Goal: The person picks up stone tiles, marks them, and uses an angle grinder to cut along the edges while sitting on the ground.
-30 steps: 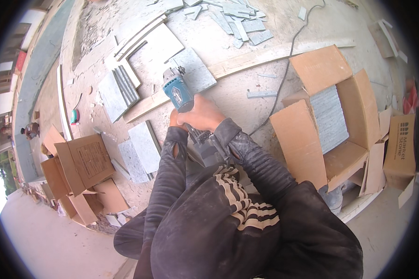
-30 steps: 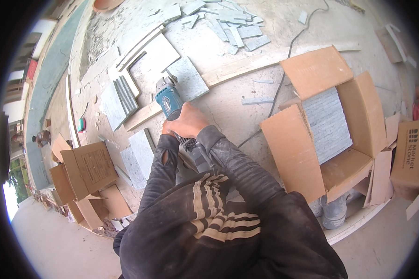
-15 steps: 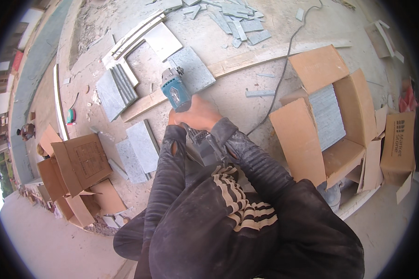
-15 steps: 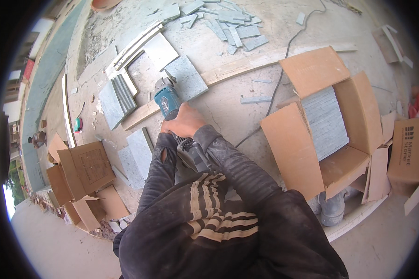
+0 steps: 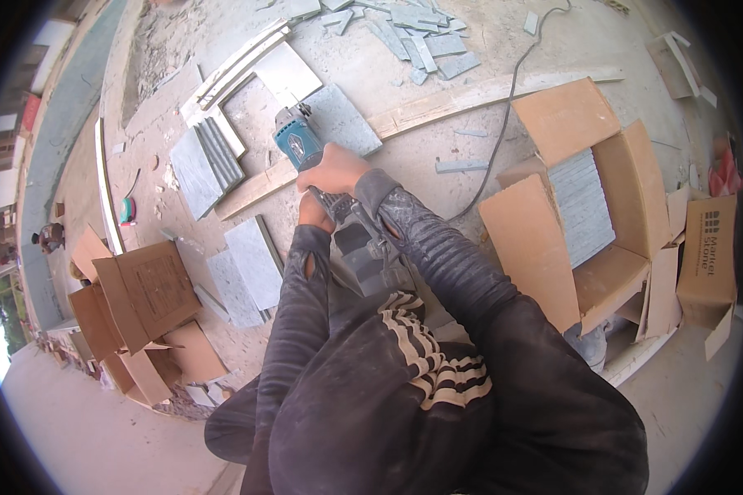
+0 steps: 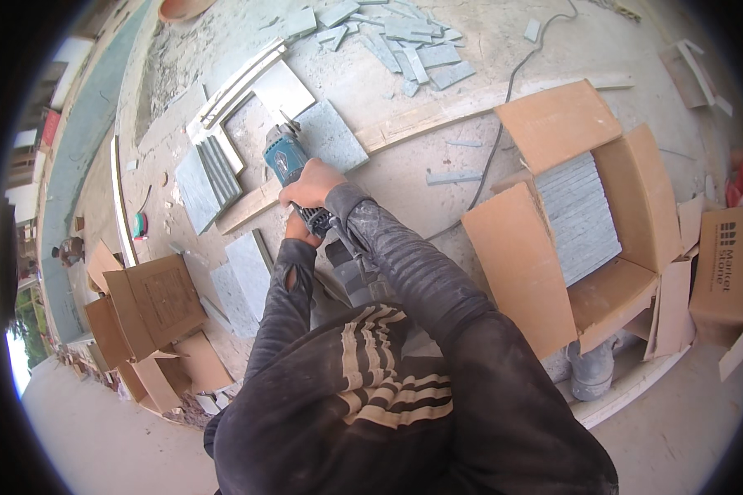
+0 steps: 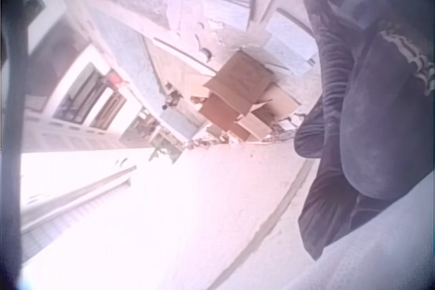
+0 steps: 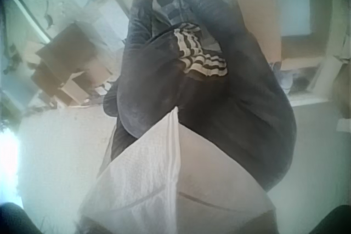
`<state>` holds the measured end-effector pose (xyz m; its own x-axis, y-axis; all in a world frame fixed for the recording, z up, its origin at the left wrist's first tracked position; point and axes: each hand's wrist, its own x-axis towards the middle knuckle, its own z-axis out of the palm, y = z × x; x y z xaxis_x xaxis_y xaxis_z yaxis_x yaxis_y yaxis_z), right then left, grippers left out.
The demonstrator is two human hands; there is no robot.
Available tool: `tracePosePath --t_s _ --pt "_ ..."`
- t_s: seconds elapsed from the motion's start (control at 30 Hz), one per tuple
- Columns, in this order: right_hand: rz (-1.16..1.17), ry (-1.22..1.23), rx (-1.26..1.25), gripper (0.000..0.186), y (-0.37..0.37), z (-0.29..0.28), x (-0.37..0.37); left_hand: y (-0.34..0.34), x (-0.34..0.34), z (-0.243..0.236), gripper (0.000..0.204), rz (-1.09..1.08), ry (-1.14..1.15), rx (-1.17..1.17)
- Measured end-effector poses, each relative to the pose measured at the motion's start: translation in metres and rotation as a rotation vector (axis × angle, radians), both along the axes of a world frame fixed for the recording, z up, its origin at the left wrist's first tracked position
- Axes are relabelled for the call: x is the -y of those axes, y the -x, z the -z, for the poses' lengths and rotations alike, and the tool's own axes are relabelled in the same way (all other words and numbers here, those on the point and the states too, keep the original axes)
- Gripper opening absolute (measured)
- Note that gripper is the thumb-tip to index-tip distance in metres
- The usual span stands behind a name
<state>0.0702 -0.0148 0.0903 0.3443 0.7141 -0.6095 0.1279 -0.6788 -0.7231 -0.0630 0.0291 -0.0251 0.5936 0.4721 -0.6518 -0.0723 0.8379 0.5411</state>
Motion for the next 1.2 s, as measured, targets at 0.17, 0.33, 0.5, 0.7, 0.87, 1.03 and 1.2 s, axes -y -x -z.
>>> tracePosePath --t_s 0.17,0.33,0.5,0.7,0.87,1.03,1.2 --pt "-0.095 -0.054 -0.041 0.074 -0.006 -0.006 -0.008 0.02 -0.019 0.038 0.031 0.099 -0.184 -0.073" --pt "-0.074 -0.043 0.022 0.07 -0.003 -0.019 0.027 0.017 -0.014 0.025 0.024 -0.001 -0.032 0.007" --pt "0.049 -0.125 -0.096 0.067 0.01 -0.019 0.06 0.02 -0.006 0.021 0.021 0.205 -0.614 -0.021" --pt "0.07 -0.125 -0.066 0.075 0.014 -0.005 0.042 0.022 -0.013 0.014 0.023 0.258 -0.549 -0.042" --pt "0.005 -0.033 -0.052 0.078 -0.007 -0.005 0.013 0.0 -0.002 0.002 0.025 -0.024 -0.083 -0.149" --pt "-0.116 -0.027 -0.082 0.082 -0.023 -0.011 -0.006 0.003 -0.006 -0.004 0.026 0.04 -0.129 -0.28" --pt "-0.078 -0.048 0.027 0.063 -0.026 -0.012 0.022 -0.008 0.005 -0.025 0.026 0.049 -0.138 -0.332"
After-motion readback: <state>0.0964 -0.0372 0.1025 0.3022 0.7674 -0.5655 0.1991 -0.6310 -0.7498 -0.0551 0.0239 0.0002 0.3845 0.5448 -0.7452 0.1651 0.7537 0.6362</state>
